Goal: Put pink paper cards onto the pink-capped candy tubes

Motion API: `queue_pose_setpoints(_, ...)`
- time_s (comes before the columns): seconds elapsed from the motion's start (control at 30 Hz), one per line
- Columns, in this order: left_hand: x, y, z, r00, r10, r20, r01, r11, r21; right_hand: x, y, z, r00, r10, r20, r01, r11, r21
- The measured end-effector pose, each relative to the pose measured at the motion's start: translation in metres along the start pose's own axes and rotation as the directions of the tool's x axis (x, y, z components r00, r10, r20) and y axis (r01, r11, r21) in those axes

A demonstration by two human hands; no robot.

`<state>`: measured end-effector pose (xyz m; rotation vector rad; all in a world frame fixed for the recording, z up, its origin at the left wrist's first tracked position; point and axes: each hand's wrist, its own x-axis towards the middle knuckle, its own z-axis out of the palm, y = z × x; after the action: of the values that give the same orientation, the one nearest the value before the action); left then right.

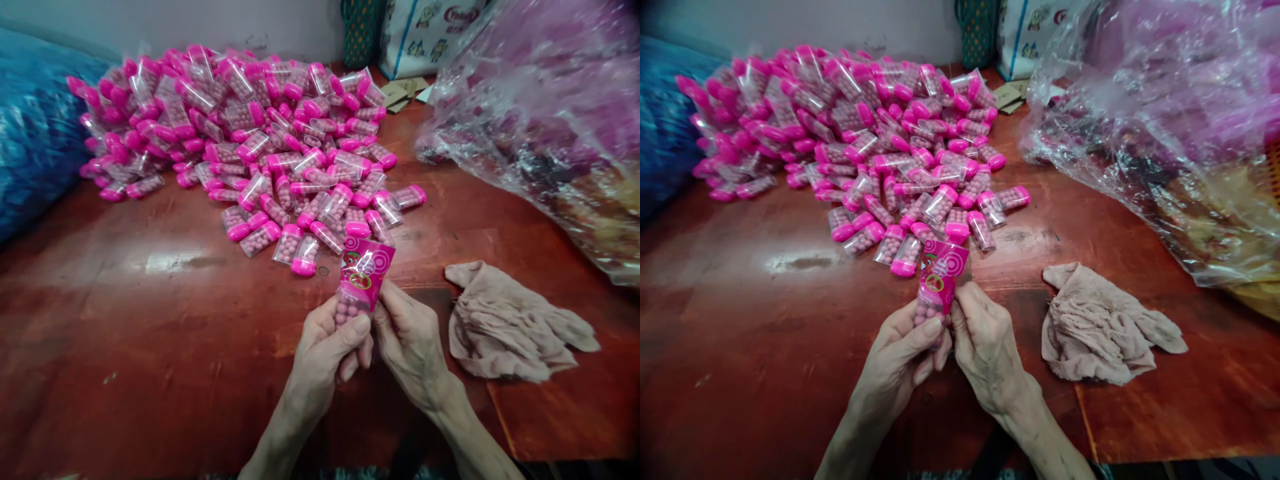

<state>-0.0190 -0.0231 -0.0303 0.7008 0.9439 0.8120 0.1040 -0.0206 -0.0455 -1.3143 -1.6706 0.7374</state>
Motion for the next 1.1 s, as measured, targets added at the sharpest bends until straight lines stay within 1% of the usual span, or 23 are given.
queue_pose_setpoints(0.27,0.0009,-0.0010,0.0012,0.999,0.020,-0.024,-0.020,0.999,0.025,-0.0009,0.0007,0.0009,1.000,-0.026,-0.001,0.026,0.999,-0.032)
queue_pose_setpoints(0.43,0.0012,-0.0006,0.0007,0.999,-0.002,-0.039,0.003,1.000,0.029,-0.0017,0.0026,0.0015,0.999,-0.033,-0.001,0.033,0.998,-0.059)
queue_pose_setpoints(0.7,0.0008,-0.0007,0.0006,0.999,0.008,-0.052,-0.006,0.999,0.052,-0.0023,0.0031,0.0030,1.000,-0.015,0.024,0.017,0.998,-0.061)
queue_pose_setpoints(0.8,0.0007,-0.0006,0.0012,0.999,0.010,-0.049,-0.007,0.999,0.053,-0.0028,0.0034,0.0033,0.999,-0.002,0.043,0.004,0.999,-0.048)
queue_pose_setpoints(1.0,0.0007,-0.0007,0.0011,0.999,0.009,-0.038,-0.007,0.999,0.050,-0.0024,0.0042,0.0047,0.999,-0.008,0.054,0.013,0.995,-0.095)
queue_pose_setpoints(1.1,-0.0002,-0.0008,0.0005,0.999,0.005,-0.038,-0.003,0.998,0.058,-0.0016,0.0033,0.0048,0.997,-0.012,0.072,0.019,0.996,-0.090)
